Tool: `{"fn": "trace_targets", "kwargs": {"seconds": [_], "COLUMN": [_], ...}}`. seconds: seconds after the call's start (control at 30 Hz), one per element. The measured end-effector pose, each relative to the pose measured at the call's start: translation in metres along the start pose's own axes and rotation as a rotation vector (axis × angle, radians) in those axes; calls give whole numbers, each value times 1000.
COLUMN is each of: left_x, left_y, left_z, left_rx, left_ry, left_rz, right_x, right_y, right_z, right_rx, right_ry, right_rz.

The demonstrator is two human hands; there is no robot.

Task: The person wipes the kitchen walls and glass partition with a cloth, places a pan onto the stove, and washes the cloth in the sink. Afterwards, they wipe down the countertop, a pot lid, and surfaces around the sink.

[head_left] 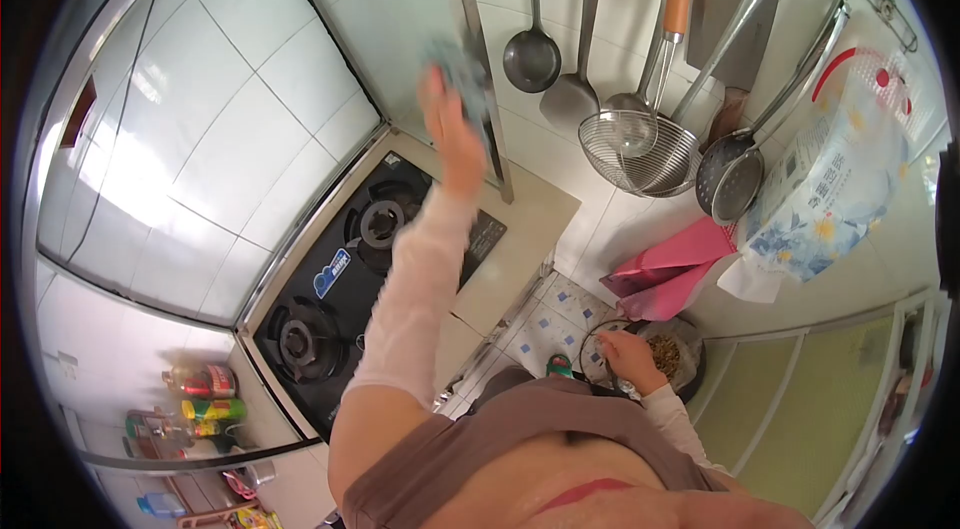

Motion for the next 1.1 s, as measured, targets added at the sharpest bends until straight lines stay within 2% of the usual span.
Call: {"fn": "trace_targets", "kwargs": {"seconds": [0.03, 0.07, 0.13, 0.23, 0.37, 0.43, 0.47, 0.5, 0.57, 0.63, 0.7, 0.73, 0.8, 0.83, 0.93, 0.97, 1.0, 1.03, 1.07, 1.1], "left_x": [6, 1, -5, -17, 11, 17, 20, 24, 25, 30, 30, 29, 39, 43, 55, 62, 70, 68, 62, 75], "left_y": [50, 105, 173, 187, 102, 40, 7, -27, -84, -132, -168, -194, -263, -286, -283, -260, -218, -155, -103, -67], "left_z": [17, 26, 53, 67, 69, 64, 64, 63, 49, 41, 21, 10, -11, -17, -33, -31, -22, -16, -15, 9], "left_rx": [-81, -207, -27, -75, 46, 66, 130, 195, 301, 361, 360, 513, 746, 831, 710, 514, 317, 257, 229, 99], "left_ry": [-48, -419, -368, -115, -216, -196, -197, -199, -205, -348, -534, -423, -289, -269, -169, -212, -253, -388, -324, -365], "left_rz": [-63, -413, -160, 121, 39, -16, -108, -199, -240, -460, -820, -719, -724, -834, -1026, -1043, -1051, -1039, -698, -306], "right_x": [7, 15, 29, 41, 71, 65, 64, 68, 78, 85, 87, 85, 81, 79, 80, 80, 79, 75, 74, 76], "right_y": [-1, 1, -3, -17, -23, -32, -36, -38, -42, -50, -58, -64, -72, -73, -68, -67, -65, -61, -58, -56], "right_z": [0, 2, 11, 37, 57, 65, 68, 67, 54, 48, 48, 51, 57, 60, 59, 58, 58, 60, 61, 60], "right_rx": [-15, -35, -112, -110, -22, -53, -72, -64, -55, -76, -83, -85, -80, -76, -51, -33, -27, -21, -15, -11], "right_ry": [10, 18, 13, -19, -19, -35, -43, -59, -98, -120, -123, -116, -99, -89, -84, -84, -89, -93, -95, -86], "right_rz": [28, 54, 48, 93, 107, 87, 79, 121, 209, 222, 228, 230, 227, 223, 181, 162, 126, 89, 53, 38]}}
Point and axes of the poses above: each hand's wrist, its own y-axis towards the middle knuckle, its own z-axis out of the palm, x = y × z, the point moved 6 cm from there along y, towards the middle knuckle, and after that the axes turned 8 degrees about -x, right-handed, at the moved point
